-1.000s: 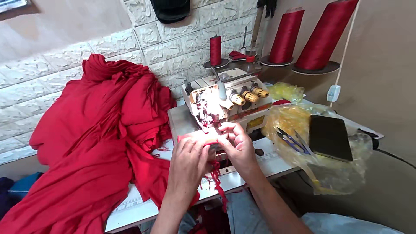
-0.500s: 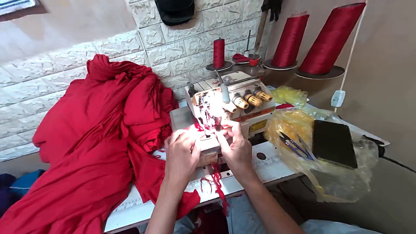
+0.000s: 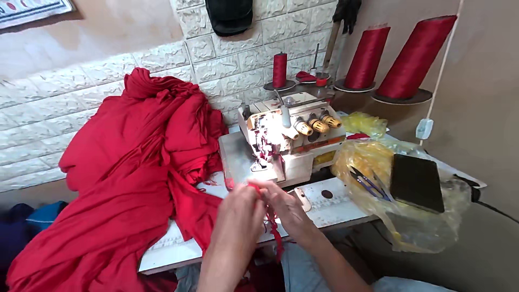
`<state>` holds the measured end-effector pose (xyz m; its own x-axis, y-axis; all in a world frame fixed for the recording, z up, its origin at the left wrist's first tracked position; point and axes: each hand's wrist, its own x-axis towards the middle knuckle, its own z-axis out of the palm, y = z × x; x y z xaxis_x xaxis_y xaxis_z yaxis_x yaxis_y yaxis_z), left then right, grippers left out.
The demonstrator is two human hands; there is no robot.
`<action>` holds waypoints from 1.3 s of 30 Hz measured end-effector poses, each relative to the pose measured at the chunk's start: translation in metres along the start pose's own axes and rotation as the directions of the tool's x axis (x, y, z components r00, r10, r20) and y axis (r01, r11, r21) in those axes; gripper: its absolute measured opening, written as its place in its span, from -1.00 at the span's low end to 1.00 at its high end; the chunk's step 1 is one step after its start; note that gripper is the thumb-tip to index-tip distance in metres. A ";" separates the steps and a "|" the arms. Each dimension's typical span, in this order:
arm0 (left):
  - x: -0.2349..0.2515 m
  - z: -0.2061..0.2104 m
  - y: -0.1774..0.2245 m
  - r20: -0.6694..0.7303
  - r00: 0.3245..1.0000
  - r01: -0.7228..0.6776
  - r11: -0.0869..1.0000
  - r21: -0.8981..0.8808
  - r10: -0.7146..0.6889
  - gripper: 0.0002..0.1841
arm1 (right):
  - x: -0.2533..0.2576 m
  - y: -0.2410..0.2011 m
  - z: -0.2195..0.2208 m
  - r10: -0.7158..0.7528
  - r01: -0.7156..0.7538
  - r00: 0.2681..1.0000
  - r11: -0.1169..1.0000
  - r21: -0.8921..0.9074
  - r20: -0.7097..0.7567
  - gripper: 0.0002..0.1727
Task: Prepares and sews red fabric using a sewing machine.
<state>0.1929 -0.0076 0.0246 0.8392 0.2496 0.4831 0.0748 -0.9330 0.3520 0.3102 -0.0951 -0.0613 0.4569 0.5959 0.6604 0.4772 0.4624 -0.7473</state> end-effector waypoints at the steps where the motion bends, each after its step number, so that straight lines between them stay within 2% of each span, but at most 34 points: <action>1: -0.006 0.000 0.004 0.088 0.993 -0.064 0.991 -0.120 0.075 -0.84 | -0.003 0.000 -0.001 0.014 -0.014 0.999 1.000 -0.008 -0.034 -0.31; 3: -0.019 0.007 0.007 0.258 0.946 -0.115 0.948 -0.296 0.195 -0.63 | -0.007 0.002 -0.009 0.022 -0.038 0.989 0.994 -0.107 -0.144 -0.35; 5: -0.031 0.016 0.007 0.378 0.890 -0.111 0.925 -0.362 0.255 -0.45 | -0.005 0.005 -0.030 0.010 -0.087 0.969 0.950 -0.299 -0.249 -0.56; 8: -0.051 0.032 0.006 0.480 0.832 -0.085 0.918 -0.388 0.280 -0.57 | -0.002 0.016 -0.057 -0.021 -0.146 0.950 0.852 -0.502 -0.312 -0.65; 11: -0.070 0.039 0.008 0.542 0.813 0.041 0.906 -0.420 0.214 -0.66 | -0.006 0.012 -0.051 0.003 -0.204 0.940 0.807 -0.554 -0.341 -0.59; 14: -0.096 0.043 0.006 0.438 0.897 0.197 0.834 -0.516 0.059 -0.68 | -0.020 -0.005 -0.034 -0.003 -0.190 0.932 0.849 -0.493 -0.363 -0.46; 17: -0.113 0.041 0.000 0.331 0.931 0.346 0.662 -0.664 -0.154 -0.51 | -0.039 -0.024 -0.011 0.009 -0.061 0.971 0.976 -0.211 -0.239 -0.49; 20: -0.127 0.043 -0.008 0.207 0.940 0.312 0.435 -0.845 -0.272 -0.37 | -0.061 -0.039 0.018 0.043 -0.040 0.995 0.999 0.031 -0.094 -0.47; 22: -0.134 0.043 -0.010 0.113 0.935 0.228 0.328 -0.917 -0.337 -0.56 | -0.071 -0.041 0.033 0.049 -0.045 0.998 0.995 0.090 -0.042 -0.48; 24: -0.141 0.045 -0.011 0.029 0.906 0.191 0.347 -0.918 -0.422 -0.85 | -0.078 -0.039 0.044 0.065 -0.061 0.997 0.991 0.117 -0.029 -0.51; 26: -0.150 0.045 -0.014 -0.013 0.887 0.198 0.404 -0.893 -0.462 -0.87 | -0.083 -0.035 0.049 0.057 -0.054 0.998 0.996 0.065 -0.032 -0.53; 28: -0.159 0.043 -0.015 -0.032 0.851 0.215 0.402 -0.890 -0.524 -0.83 | -0.090 -0.030 0.053 -0.030 0.022 0.998 0.991 -0.130 -0.060 -0.53; 31: -0.168 0.035 -0.009 0.039 0.746 0.259 0.236 -0.936 -0.665 -0.76 | -0.100 -0.029 0.057 -0.197 0.182 0.980 0.902 -0.392 0.003 -0.53; 33: -0.172 0.033 -0.004 0.096 0.694 0.277 0.141 -0.951 -0.714 -0.74 | -0.106 -0.028 0.061 -0.218 0.246 0.969 0.815 -0.524 0.116 -0.60; 34: -0.175 0.034 -0.002 0.086 0.685 0.289 0.162 -0.944 -0.723 -0.73 | -0.109 -0.025 0.064 -0.216 0.264 0.965 0.783 -0.564 0.152 -0.70; 36: -0.182 0.040 -0.003 -0.001 0.691 0.327 0.314 -0.891 -0.723 -0.72 | -0.112 -0.020 0.067 -0.212 0.271 0.963 0.763 -0.586 0.169 -0.86; 39: -0.187 0.045 -0.004 -0.106 0.700 0.379 0.494 -0.783 -0.706 -0.72 | -0.114 -0.018 0.071 -0.190 0.242 0.970 0.806 -0.539 0.152 -0.87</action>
<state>0.0598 -0.0622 -0.1029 0.4780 0.8608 0.1748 -0.0665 -0.1630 0.9844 0.1967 -0.1249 -0.1284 0.2384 0.5898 0.7715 0.9006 0.1631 -0.4030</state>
